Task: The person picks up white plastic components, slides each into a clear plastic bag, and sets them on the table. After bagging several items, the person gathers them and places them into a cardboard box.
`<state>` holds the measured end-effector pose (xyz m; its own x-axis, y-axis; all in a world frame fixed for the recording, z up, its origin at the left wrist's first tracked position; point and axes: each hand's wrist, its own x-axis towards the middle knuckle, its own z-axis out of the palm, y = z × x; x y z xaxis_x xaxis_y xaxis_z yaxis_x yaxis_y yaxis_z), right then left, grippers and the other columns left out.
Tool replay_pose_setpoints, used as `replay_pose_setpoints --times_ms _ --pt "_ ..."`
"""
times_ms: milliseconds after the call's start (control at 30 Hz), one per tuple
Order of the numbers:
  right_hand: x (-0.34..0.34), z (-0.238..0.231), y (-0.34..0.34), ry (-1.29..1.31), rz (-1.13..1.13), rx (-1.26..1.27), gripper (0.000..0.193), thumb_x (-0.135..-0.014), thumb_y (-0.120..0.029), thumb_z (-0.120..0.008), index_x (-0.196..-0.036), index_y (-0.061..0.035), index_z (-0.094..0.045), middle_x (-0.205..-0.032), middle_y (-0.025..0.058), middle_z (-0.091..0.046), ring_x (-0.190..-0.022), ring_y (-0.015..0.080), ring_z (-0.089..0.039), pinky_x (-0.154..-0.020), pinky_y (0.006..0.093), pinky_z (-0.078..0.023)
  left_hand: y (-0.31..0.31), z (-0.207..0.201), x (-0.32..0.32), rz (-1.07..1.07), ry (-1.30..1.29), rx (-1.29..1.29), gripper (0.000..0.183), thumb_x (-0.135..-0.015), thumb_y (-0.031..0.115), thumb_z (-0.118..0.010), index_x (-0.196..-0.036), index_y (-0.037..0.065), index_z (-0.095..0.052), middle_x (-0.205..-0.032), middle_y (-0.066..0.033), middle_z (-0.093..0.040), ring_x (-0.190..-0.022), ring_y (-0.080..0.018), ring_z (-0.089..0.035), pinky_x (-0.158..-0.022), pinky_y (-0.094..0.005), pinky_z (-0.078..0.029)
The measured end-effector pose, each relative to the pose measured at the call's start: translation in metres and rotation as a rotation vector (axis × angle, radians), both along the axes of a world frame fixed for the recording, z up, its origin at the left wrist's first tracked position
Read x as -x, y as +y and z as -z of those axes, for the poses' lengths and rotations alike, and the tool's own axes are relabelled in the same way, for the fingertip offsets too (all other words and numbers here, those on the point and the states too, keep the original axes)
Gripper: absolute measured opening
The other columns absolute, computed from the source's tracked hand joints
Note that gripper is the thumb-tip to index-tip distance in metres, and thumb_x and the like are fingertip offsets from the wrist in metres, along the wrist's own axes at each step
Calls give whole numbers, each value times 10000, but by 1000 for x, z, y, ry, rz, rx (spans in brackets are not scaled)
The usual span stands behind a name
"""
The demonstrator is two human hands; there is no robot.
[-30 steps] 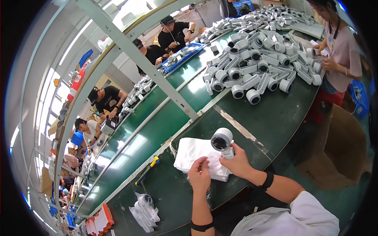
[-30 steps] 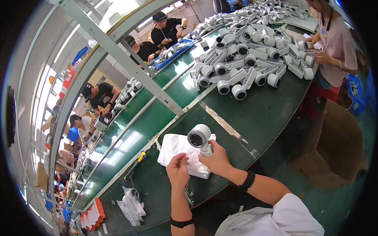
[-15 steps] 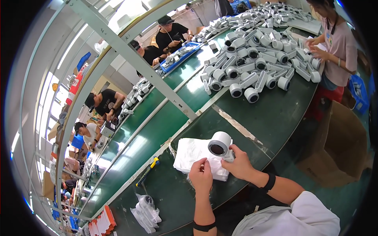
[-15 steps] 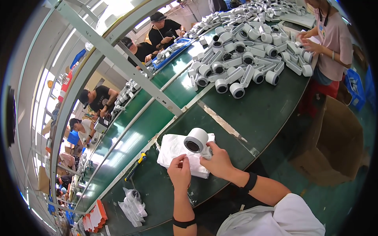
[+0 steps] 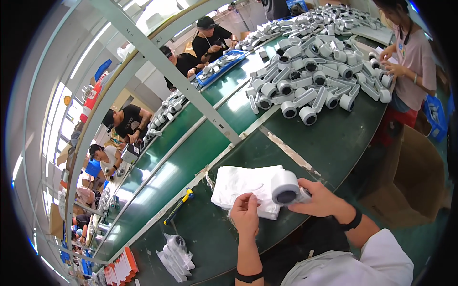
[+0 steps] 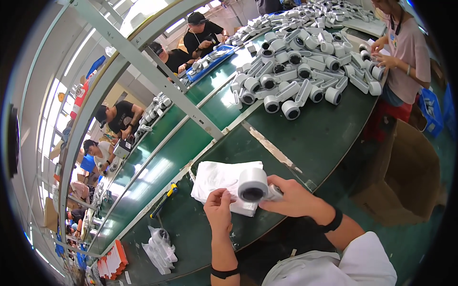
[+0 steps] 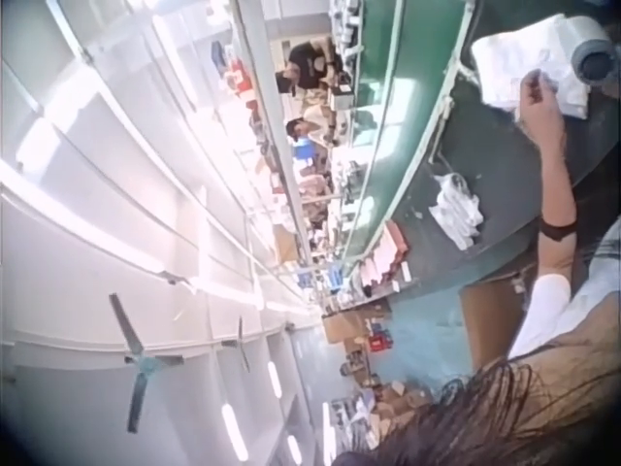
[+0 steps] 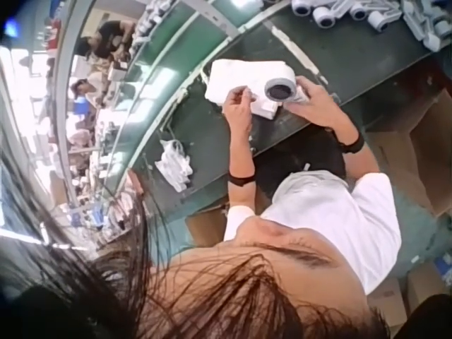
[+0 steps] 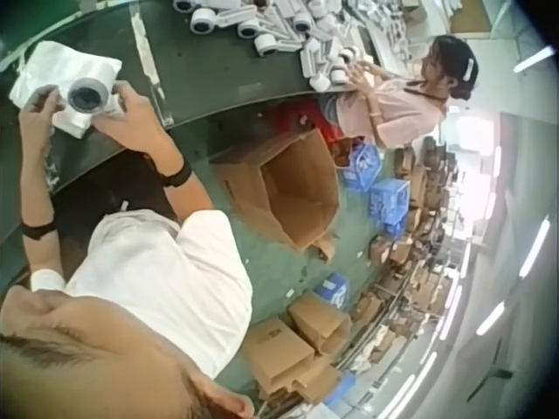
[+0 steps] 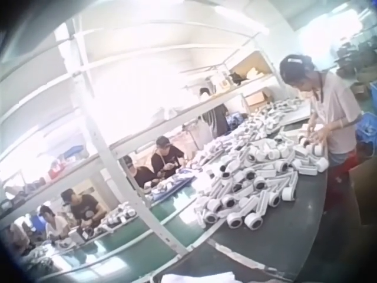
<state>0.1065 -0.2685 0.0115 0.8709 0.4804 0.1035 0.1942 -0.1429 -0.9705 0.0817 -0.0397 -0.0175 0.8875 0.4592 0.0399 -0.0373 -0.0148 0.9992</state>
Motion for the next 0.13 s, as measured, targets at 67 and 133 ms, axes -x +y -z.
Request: replay_pose_setpoints --times_ms 67,133 --pt "-3 -5 -12 -41 -58 14 619 -800 -335 -748 -1285 -48 -489 -998 185 -687 -898 319 -676 -797 347 -504 -10 -7 -2 61 -19 -33 148 -897 49 -632 -1017 -39 -629 -840 -78 -648 -737 -141 -629 -704 -273 -537" --pt "-10 -23 -19 205 -322 277 827 -797 -347 -749 -1447 -142 -282 -1071 177 -681 -918 324 -671 -829 382 -495 -12 -7 -3 77 -8 -63 164 -899 56 -636 -1038 -30 -632 -853 -82 -653 -732 -140 -628 -716 -279 -539"
